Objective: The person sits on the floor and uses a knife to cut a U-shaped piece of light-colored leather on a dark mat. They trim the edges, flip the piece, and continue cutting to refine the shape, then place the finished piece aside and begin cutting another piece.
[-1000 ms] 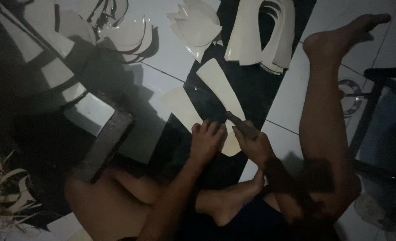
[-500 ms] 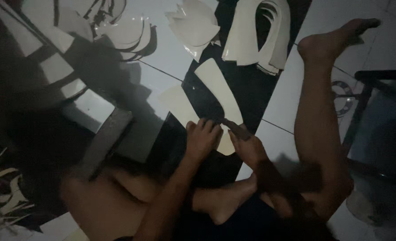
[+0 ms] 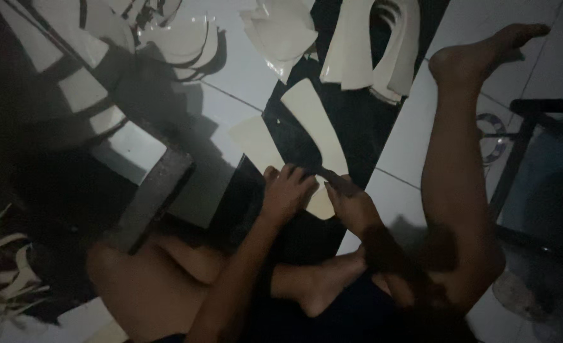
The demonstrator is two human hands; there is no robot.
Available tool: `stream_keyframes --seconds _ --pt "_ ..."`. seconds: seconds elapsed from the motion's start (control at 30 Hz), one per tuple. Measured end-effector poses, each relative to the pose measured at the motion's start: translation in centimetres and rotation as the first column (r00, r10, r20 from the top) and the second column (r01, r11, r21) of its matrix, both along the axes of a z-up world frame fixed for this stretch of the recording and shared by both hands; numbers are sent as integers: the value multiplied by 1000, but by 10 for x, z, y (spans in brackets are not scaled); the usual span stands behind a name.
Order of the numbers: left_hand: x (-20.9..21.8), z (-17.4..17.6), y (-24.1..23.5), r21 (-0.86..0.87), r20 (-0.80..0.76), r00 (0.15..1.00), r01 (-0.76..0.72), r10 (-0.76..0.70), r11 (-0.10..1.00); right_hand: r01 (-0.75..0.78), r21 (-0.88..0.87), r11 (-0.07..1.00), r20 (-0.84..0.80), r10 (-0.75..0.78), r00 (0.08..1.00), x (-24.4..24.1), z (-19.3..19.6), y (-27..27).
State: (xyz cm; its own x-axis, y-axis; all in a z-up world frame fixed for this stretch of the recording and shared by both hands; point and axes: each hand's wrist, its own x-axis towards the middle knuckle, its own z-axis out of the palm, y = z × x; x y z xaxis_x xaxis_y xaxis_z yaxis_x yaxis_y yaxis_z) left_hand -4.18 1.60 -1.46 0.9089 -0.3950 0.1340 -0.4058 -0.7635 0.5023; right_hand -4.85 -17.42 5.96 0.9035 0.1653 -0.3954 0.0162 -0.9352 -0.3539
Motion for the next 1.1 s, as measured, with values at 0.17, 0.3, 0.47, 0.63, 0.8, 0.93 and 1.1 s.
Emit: stream_keyframes --seconds 0.17,0.3,0.47,0.63,0.8,0.93,1.1 --pt "2 1 -2 30 -26 999 -17 18 999 174 170 970 -6 -176 984 -3 -1 5" --pt "7 7 2 86 -59 998 6 -1 996 272 132 953 -163 -250 954 -5 3 5" --pt "15 16 22 65 -61 996 62 -58 996 430 183 884 -226 -388 894 0 10 8" --pt "18 22 17 60 -231 969 105 -89 993 66 187 980 88 -84 993 -4 12 9" --pt "6 22 23 87 -123 989 91 -80 992 216 61 975 -136 -206 969 -10 14 19" --pt "17 23 18 104 -222 971 114 -89 988 71 236 969 42 -83 996 1 27 19" --pt "6 15 20 112 -161 985 80 -61 991 436 93 895 -344 -382 858 -12 23 24"
